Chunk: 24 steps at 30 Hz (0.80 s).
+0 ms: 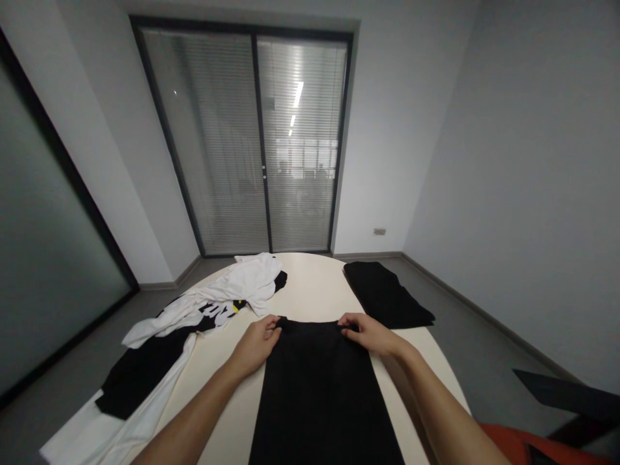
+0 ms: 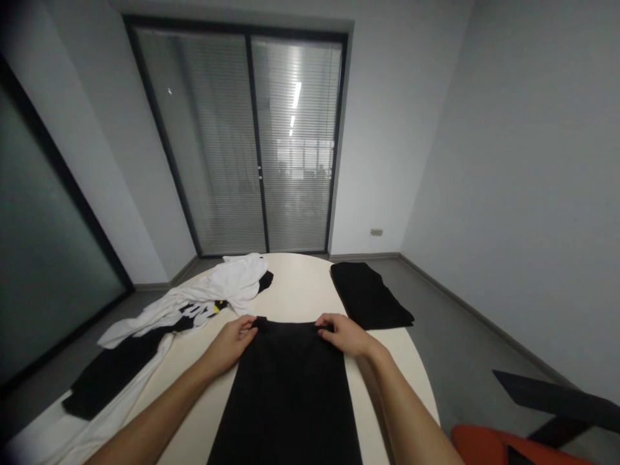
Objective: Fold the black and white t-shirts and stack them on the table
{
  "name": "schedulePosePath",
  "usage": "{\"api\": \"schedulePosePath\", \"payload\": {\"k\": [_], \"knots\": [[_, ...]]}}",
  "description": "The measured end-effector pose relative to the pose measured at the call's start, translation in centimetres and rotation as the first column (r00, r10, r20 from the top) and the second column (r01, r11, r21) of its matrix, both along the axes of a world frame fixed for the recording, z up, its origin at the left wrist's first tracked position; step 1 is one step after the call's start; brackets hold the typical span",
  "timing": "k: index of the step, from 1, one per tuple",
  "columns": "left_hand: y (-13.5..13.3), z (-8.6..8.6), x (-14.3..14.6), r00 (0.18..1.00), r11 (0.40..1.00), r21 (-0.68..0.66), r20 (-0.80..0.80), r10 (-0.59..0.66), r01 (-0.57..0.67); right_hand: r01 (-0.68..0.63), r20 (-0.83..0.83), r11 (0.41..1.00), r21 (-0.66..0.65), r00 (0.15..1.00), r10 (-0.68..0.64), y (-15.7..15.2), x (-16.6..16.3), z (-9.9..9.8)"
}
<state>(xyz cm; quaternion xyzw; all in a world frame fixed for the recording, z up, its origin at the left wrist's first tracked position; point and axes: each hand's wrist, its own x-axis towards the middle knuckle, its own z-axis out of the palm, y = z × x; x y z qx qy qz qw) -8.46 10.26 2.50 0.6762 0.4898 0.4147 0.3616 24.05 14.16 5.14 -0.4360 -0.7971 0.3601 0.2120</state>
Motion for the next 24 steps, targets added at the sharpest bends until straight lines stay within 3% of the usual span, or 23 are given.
{"api": "schedulePosePath", "payload": {"k": [8,14,18,21,24], "knots": [[-0.8,0.6,0.6,0.923,0.98,0.109,-0.334,0.193,-0.166,0.007,-0.008,0.999,0.038,1.0,-0.006,0.1,-0.1,-0.3],[0.1,-0.8,0.5,0.945,0.979,0.085,-0.257,0.204,-0.188,0.08,0.036,0.991,0.106,0.996,-0.084,0.3,-0.5,-0.3],[-0.3,-0.9,1.0,0.906,0.943,0.228,-0.294,0.303,-0.242,0.135,0.071,0.975,0.177,0.986,-0.15,0.4,-0.8,-0.5],[-1.5,-0.4,1.8,0.86,0.887,0.423,-0.368,0.353,-0.184,0.099,0.069,0.977,0.191,0.991,-0.114,0.4,-0.8,-0.9],[-3.0,-0.2,2.7,0.807,0.9,0.433,-0.515,0.289,-0.046,0.083,0.084,0.972,0.22,0.991,-0.104,0.7,-0.8,-1.5]]}}
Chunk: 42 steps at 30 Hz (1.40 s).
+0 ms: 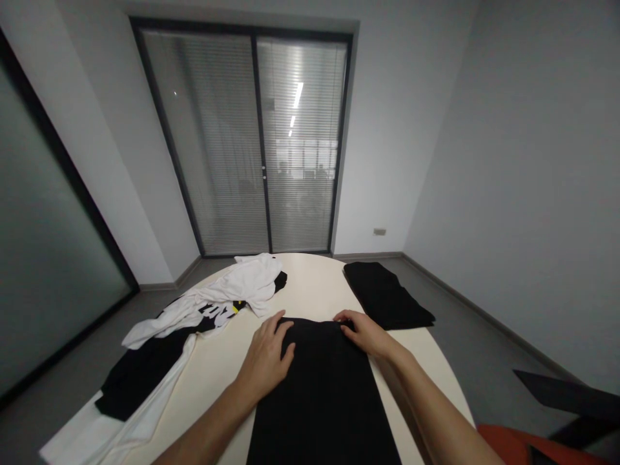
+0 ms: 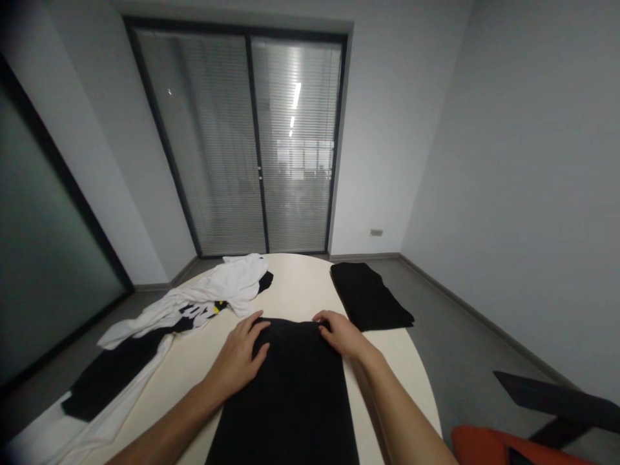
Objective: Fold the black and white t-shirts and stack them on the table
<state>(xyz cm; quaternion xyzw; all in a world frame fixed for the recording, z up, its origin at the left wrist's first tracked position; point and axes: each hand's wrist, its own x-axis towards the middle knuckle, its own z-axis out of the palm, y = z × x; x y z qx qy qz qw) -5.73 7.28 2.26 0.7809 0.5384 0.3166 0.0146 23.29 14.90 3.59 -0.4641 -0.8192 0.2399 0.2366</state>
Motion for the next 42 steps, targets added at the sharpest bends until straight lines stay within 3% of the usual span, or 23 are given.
{"api": "schedulePosePath", "payload": {"k": [5,9,15,19,23,29,32,36,39,42], "knots": [[0.0,-0.8,0.6,0.987,0.982,-0.185,-0.153,-0.055,0.026,0.033,0.031,0.987,0.16,0.999,-0.038,0.6,-0.5,-0.7],[0.6,-0.2,0.3,0.989,0.991,-0.136,-0.148,0.0,-0.02,0.092,0.153,0.946,0.311,0.977,-0.146,-0.8,-1.9,0.5],[-0.6,0.3,0.4,0.988,0.986,-0.16,-0.144,-0.062,0.039,0.177,0.353,0.974,0.14,0.91,-0.216,-3.4,-3.5,1.4],[-0.3,0.0,0.3,0.989,0.983,-0.166,-0.115,-0.096,0.076,0.206,0.379,0.966,0.158,0.89,-0.252,-2.3,-3.5,0.3],[-1.0,1.2,0.9,0.99,0.979,-0.176,-0.078,-0.115,0.1,0.22,0.388,0.961,0.17,0.881,-0.27,-0.3,-2.8,-0.7],[-2.9,1.4,1.2,0.906,0.886,-0.346,-0.175,-0.385,0.309,0.224,0.39,0.974,0.028,0.895,-0.217,-0.1,-1.9,-0.2],[-2.3,1.0,0.9,0.899,0.9,-0.324,-0.229,-0.372,0.29,0.183,0.403,0.982,0.042,0.896,-0.184,-1.5,-2.0,0.5],[-2.0,1.6,1.2,0.89,0.926,-0.229,-0.28,-0.36,0.302,0.143,0.423,0.986,-0.089,0.902,-0.093,-2.7,-2.6,0.7],[-2.8,2.3,1.6,0.836,0.87,-0.25,-0.259,-0.483,0.425,0.117,0.415,0.99,-0.077,0.907,-0.075,-2.3,-2.7,0.4],[-3.6,2.8,1.8,0.807,0.819,-0.341,-0.221,-0.548,0.463,0.092,0.379,0.995,-0.039,0.923,-0.071,-1.6,-2.6,-0.1]]}}
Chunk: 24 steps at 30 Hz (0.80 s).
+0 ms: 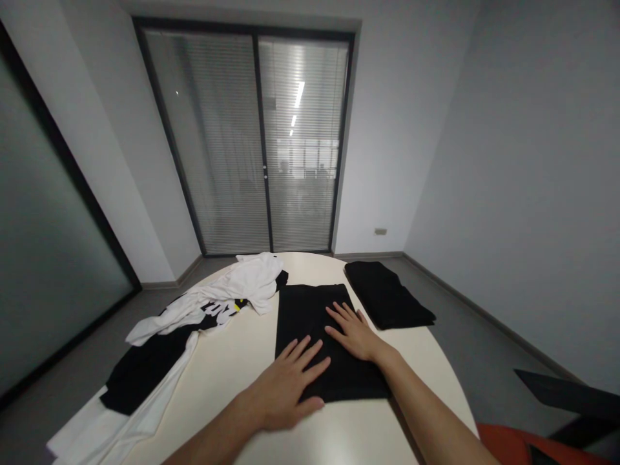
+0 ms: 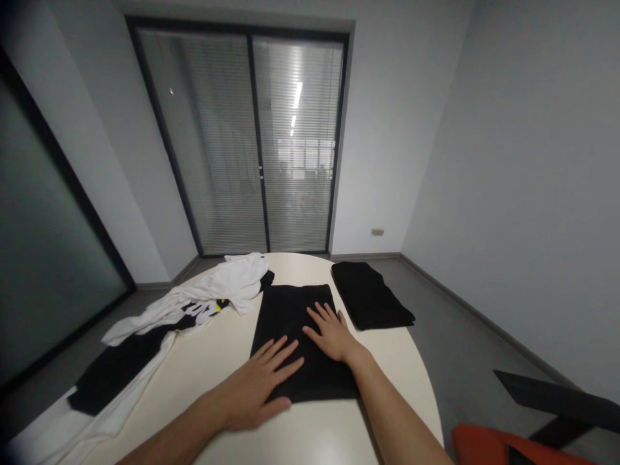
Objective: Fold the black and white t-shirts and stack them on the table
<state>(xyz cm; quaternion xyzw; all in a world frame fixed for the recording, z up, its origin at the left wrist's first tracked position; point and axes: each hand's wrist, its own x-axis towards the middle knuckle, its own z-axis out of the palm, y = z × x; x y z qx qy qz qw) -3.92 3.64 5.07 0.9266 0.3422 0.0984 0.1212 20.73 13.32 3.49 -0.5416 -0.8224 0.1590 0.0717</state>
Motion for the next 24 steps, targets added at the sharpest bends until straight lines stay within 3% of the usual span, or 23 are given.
{"api": "schedulePosePath", "payload": {"k": [5,10,12,15,19,24], "knots": [[-0.7,1.3,0.1,1.0,0.998,-0.059,0.021,-0.003,0.004,-0.002,-0.03,0.999,0.039,1.0,0.003,0.2,0.3,0.1],[-0.8,3.5,-0.1,0.998,0.997,-0.071,0.063,0.02,-0.015,-0.072,-0.022,0.992,0.108,0.997,0.075,-0.6,0.8,2.2],[-0.3,3.2,-0.4,0.994,0.997,-0.06,0.104,0.045,-0.039,-0.111,-0.042,0.985,0.133,0.992,0.117,-0.8,0.9,2.7],[0.8,1.4,-0.9,0.979,0.991,0.026,0.163,0.126,-0.132,-0.143,-0.091,0.972,0.185,0.983,0.162,-0.7,0.8,2.4],[1.6,-0.4,-1.6,0.982,0.987,0.021,0.104,0.155,-0.158,-0.121,-0.086,0.981,0.154,0.987,0.136,-0.3,0.6,1.4],[0.8,1.7,-1.5,0.983,0.988,-0.016,0.104,0.154,-0.153,-0.19,-0.09,0.977,0.095,0.976,0.199,-0.8,1.0,2.7]]}}
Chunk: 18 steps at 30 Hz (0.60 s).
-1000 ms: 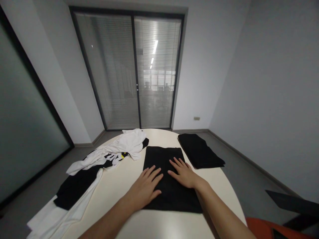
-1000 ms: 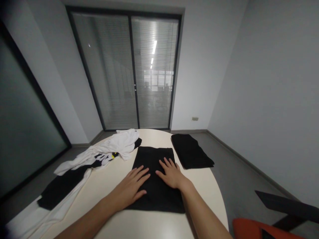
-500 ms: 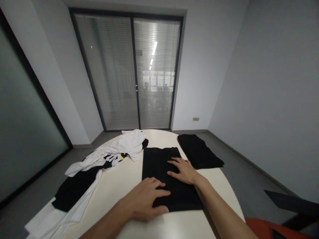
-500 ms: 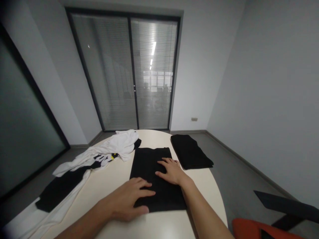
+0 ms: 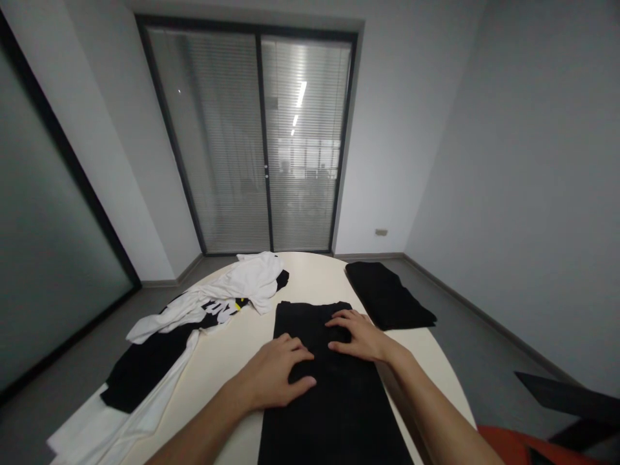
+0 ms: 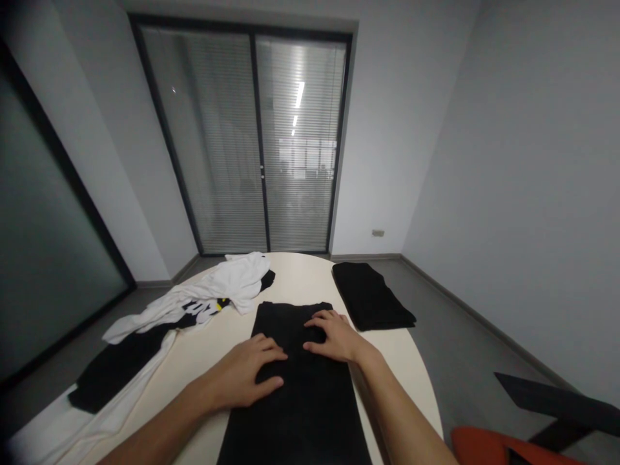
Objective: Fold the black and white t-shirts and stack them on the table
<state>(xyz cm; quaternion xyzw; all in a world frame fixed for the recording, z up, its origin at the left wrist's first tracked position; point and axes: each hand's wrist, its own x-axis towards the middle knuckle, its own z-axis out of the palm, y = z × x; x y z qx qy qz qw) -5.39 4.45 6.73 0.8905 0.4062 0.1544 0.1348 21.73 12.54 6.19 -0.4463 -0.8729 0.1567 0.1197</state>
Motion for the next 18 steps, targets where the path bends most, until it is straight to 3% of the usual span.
{"api": "schedulePosePath", "payload": {"k": [3,6,11,18], "knots": [[0.1,0.4,0.0,0.999,0.997,0.063,0.035,0.041,-0.043,-0.042,-0.059,0.999,0.011,0.997,0.043,-0.5,-0.1,0.6],[1.2,-1.2,-0.7,0.997,0.987,0.141,0.047,0.069,-0.075,-0.017,-0.056,0.999,0.037,0.998,0.019,-0.6,-0.3,-0.1],[2.6,-3.5,-1.8,0.986,0.983,0.074,0.011,0.167,-0.167,0.041,0.008,0.997,-0.07,0.999,-0.04,0.0,-0.3,-2.0],[3.6,-4.5,-1.8,0.963,0.951,0.151,0.055,0.265,-0.271,0.14,-0.018,0.99,0.005,0.99,-0.14,1.1,0.3,-2.7]]}}
